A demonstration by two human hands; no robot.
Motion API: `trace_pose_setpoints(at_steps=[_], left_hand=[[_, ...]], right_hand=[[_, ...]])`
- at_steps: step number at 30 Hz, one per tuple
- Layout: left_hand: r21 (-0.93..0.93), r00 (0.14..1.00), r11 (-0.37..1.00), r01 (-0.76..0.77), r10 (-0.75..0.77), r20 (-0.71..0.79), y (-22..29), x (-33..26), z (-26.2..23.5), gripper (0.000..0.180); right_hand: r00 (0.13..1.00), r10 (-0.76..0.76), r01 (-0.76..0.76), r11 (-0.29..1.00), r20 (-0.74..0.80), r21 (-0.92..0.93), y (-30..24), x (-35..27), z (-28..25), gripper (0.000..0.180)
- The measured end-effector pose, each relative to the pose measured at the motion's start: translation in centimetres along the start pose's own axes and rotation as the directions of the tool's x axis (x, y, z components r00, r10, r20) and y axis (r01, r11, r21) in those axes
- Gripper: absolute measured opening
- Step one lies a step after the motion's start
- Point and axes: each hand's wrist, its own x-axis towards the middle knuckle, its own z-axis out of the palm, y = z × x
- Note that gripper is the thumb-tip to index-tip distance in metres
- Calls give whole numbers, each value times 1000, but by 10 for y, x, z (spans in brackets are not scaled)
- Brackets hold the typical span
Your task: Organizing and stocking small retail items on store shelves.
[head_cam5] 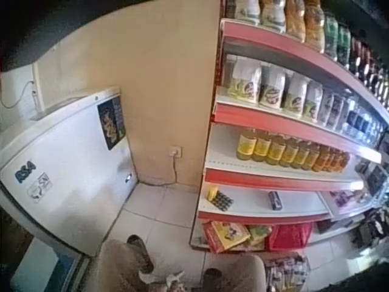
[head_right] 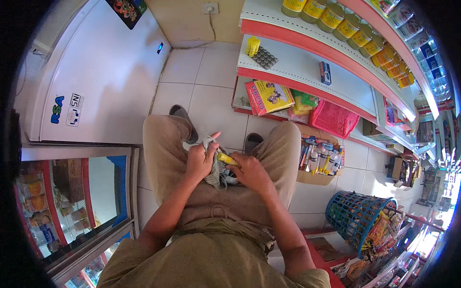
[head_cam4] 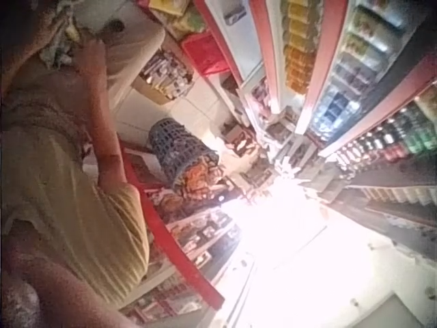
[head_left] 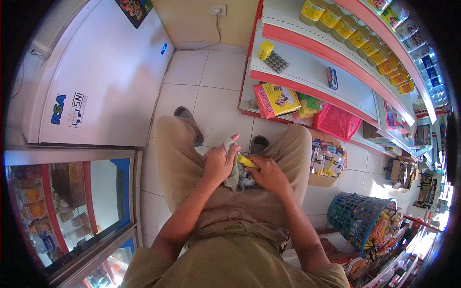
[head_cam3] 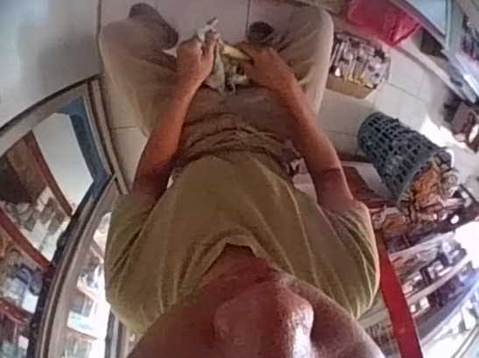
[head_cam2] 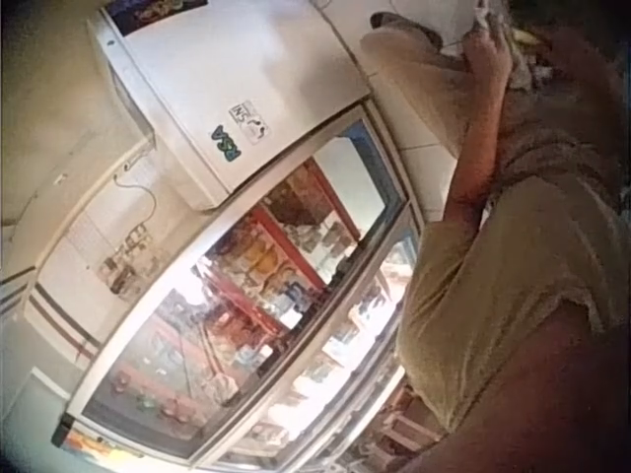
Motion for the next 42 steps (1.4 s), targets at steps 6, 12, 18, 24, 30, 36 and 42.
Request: trace_pose_setpoints(at_steps=[6,12,18,24,30,36,42], left_hand=[[403,983,897,-181,167,71,-30,-9,26,27],[347,393,931,-115,-278,877,-58,-22,49,47],[64,655,998,28,-67,752,-26,10,2,57],[-261,935,939,222,-129,331,-39,66,1,47],[-852,828,126,509,-343,444,-35,69,10,54],[-908,890,-129,399,-184,417,-36,50,18,60],[-942,929,113,316,-236,284,-35,45,25,54]], right_hand=[[980,169,-181,976,101,124,35,71,-50,47],[867,-33,-117,957,-498,-266,116,202,-113,87],[821,-141,-203,833,-553,-514,157,256,-131,82],[842,-189,-34,916,-505,-400,141,229,-110,60],[826,256,-159,961,-502,227,61,119,-31,52],[849,-102,-26,972,-518,-234,-5,32,17,52],[894,-57,7,993,-444,-114,-23,7,8,48]])
